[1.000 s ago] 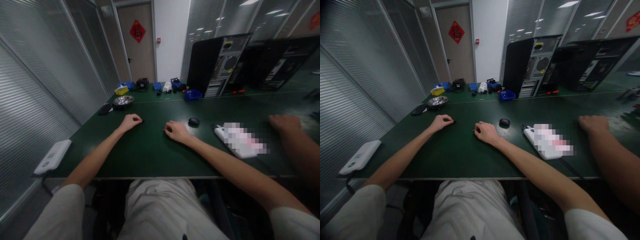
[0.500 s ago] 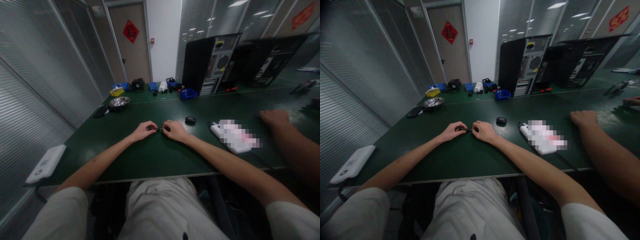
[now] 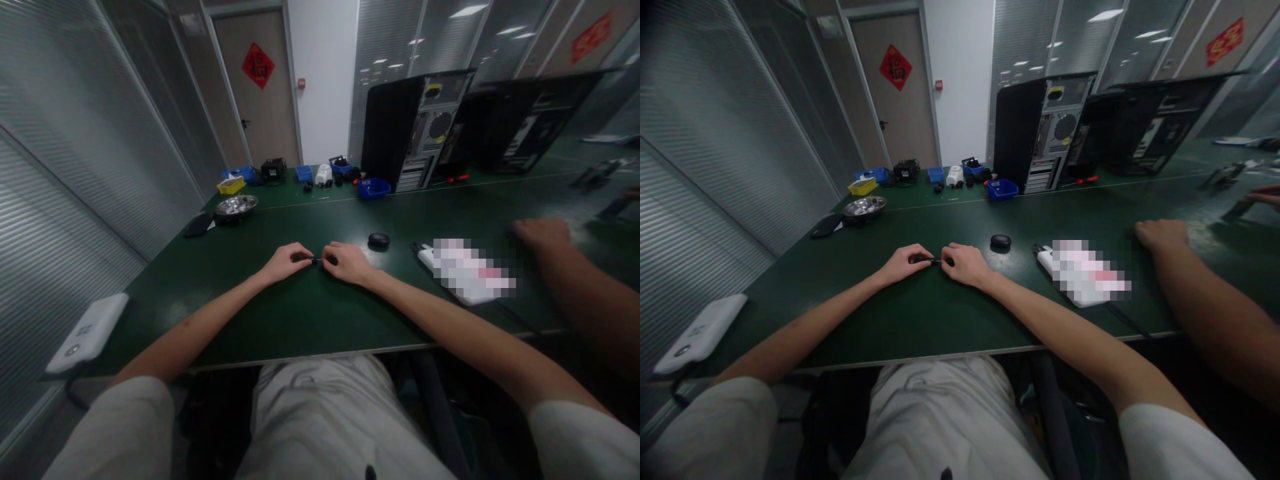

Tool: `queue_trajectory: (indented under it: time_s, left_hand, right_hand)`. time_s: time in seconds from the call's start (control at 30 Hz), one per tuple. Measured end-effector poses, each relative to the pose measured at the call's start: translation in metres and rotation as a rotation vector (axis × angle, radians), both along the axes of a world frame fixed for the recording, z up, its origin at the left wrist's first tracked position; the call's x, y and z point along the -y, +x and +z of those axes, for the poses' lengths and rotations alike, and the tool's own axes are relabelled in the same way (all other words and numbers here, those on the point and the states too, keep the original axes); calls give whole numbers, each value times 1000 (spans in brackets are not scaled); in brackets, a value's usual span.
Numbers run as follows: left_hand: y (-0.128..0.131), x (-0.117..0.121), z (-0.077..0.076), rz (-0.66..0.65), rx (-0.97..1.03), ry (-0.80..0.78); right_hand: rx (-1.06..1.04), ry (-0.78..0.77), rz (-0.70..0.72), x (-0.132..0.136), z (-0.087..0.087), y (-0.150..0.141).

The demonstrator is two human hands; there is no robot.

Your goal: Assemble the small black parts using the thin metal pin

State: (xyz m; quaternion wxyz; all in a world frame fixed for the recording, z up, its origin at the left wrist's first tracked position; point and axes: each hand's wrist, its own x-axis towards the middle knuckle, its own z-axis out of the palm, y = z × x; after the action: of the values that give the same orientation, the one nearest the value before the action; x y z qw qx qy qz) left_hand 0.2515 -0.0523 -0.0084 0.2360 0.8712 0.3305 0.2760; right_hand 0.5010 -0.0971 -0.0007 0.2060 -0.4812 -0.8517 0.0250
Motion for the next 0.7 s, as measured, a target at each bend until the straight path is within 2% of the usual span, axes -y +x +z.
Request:
queue_trajectory:
  time_s: [0.37, 0.7]
  left_hand:
    - [-2, -4, -5, -73, 65, -47]
    - [-2, -4, -5, -61, 67, -46]
  right_hand:
    - [4, 26, 58, 1, -2, 1]
    - [-39, 20, 87, 2, -2, 0]
